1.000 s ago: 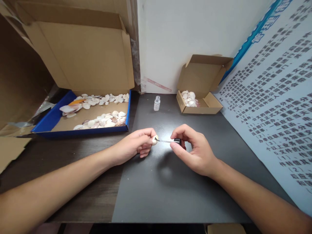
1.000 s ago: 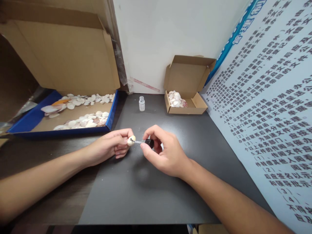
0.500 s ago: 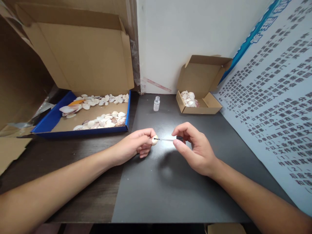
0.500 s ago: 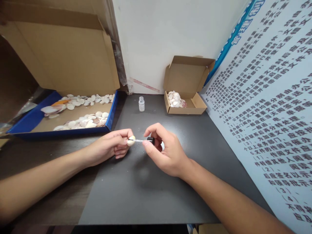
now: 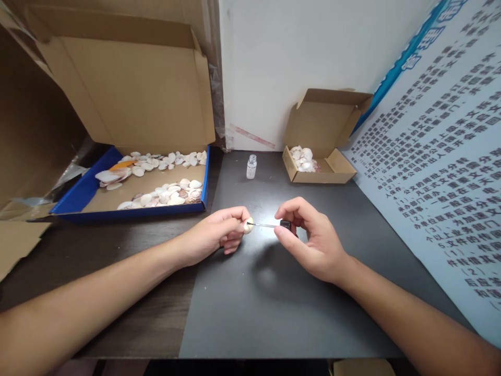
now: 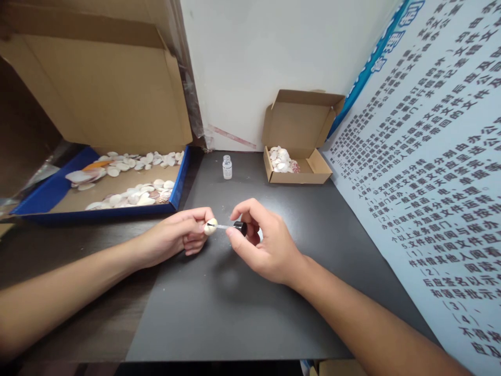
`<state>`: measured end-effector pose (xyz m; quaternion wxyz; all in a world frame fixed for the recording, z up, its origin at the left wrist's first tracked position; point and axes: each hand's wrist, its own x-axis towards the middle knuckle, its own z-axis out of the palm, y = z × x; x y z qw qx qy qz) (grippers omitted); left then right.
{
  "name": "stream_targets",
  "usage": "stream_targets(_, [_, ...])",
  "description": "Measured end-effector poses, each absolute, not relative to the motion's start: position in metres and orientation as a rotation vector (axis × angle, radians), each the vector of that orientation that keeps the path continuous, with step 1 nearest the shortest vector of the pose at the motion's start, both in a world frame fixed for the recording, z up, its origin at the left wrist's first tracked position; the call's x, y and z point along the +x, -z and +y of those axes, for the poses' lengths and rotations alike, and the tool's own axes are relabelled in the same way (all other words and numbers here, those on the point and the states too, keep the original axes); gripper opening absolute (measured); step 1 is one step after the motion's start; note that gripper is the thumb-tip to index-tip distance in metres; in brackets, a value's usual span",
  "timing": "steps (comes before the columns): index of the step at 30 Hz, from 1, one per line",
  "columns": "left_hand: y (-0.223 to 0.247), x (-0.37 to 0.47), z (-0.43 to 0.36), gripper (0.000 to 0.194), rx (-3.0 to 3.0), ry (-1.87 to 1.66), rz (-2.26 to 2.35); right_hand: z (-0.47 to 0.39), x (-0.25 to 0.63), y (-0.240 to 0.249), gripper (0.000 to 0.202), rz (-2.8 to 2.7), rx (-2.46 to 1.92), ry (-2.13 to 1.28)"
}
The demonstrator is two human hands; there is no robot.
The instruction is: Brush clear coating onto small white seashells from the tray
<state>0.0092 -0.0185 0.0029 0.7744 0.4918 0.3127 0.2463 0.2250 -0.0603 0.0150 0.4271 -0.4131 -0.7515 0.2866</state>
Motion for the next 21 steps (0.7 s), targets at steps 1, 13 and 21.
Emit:
stream_targets(1, [-0.0026,0.0091,-0.0183,0.013,1.065,-0.531,0.673,-0.0601,0.225,-0.0147,0.013,-1.879,-1.033,-0.72])
stream_targets(13, [-0.0025,0.0087,-0.0179,0.012,1.074,-0.527,0.655,-0.0591,0.2232,-0.0168,0.009,-1.914,-1.038,-0.711])
stream_targets(21, [-0.0017,0.0087,-0.0184,0.012,1.083,-0.529,0.662,-0.0602,0.224,-0.0167,0.008,-1.913,-1.025,-0.704])
